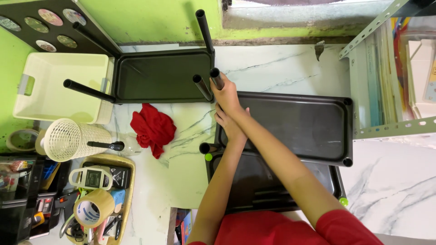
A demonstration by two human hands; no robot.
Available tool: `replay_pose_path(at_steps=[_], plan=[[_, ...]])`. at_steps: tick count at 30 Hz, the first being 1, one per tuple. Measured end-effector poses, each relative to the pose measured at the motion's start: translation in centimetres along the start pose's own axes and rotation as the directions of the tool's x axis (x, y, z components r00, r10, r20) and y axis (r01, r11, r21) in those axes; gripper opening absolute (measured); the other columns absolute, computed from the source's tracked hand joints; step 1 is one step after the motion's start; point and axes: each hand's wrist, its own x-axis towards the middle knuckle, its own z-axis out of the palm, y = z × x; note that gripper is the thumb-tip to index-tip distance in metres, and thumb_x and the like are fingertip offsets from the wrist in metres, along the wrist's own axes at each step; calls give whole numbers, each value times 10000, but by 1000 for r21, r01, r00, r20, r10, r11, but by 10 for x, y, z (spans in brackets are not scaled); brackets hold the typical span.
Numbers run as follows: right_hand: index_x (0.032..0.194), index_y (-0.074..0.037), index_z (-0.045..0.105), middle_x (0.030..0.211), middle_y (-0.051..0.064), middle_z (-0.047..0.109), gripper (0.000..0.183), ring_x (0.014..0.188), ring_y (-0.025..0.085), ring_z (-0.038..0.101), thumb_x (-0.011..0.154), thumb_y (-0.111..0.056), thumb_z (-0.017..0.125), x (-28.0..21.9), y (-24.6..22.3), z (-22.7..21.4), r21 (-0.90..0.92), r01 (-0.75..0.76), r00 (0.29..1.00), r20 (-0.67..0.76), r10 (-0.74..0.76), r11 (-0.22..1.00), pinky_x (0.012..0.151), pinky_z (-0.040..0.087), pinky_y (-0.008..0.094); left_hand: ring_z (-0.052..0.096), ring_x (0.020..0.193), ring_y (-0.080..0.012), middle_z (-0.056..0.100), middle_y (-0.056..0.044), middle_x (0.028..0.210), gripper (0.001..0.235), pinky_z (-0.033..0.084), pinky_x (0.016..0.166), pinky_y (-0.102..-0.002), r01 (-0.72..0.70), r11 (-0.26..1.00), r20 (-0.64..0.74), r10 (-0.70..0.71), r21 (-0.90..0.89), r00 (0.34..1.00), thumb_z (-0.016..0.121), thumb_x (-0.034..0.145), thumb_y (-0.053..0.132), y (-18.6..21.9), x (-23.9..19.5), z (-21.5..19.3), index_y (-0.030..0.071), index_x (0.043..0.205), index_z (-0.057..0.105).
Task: The person wipes a black plastic tray with a red cloth, then assembles a small two-tier rolling cart by inserting black plastic legs into the tray corners, attaching the second tray on top, and pressing the tiers together by hand. The person ends by giving a thumbs-down gesture over the assembled cart.
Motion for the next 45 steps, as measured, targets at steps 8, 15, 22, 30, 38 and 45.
replay_pose_path(at_steps=[8,15,22,30,38,45], plan=[[945,-14,607,679,85,551,230,647,127,426,941,-204,738,16,13,-28,91,-18,978,207,-1,996,609,457,288,260,1417,-501,254,-343,1587,754,241,1122,-598,-68,993,22,67,98,998,754,864,357,1,3,-3,-38,1423,440],[762,-51,596,652,-11,594,218,621,80,536,906,-137,735,59,-31,-62,221,-144,592,800,-95,965,591,411,264,314,1397,-496,230,-329,1595,694,255,1126,-603,-56,991,-1,57,121,998,739,888,369,4,3,-6,16,1430,486],[742,-65,523,636,-47,488,257,606,65,467,900,-96,724,41,-17,-49,196,-155,738,675,-19,968,555,380,277,321,1388,-504,229,-339,1610,688,264,1100,-601,-48,992,6,47,116,999,744,852,366,10,6,-11,26,1398,499],[800,-35,550,658,-50,465,235,656,47,398,935,-102,730,11,12,-3,190,44,996,68,-58,981,556,389,281,266,1446,-479,291,-288,1585,729,225,1151,-577,-72,992,-9,74,107,997,716,923,297,2,3,-2,-68,1488,432],[804,-40,541,671,-46,474,236,655,49,415,955,-108,709,16,8,-16,236,17,993,113,-45,972,564,376,271,270,1430,-479,282,-282,1584,743,221,1137,-583,-49,992,83,40,118,996,712,877,309,6,5,-12,-57,1458,430],[757,-48,585,674,-9,621,221,635,73,575,901,-142,723,64,-53,-66,209,-114,489,863,-129,971,578,436,267,293,1411,-481,203,-313,1646,700,234,1140,-583,-75,994,21,73,81,997,695,936,350,11,5,-23,25,1494,424]])
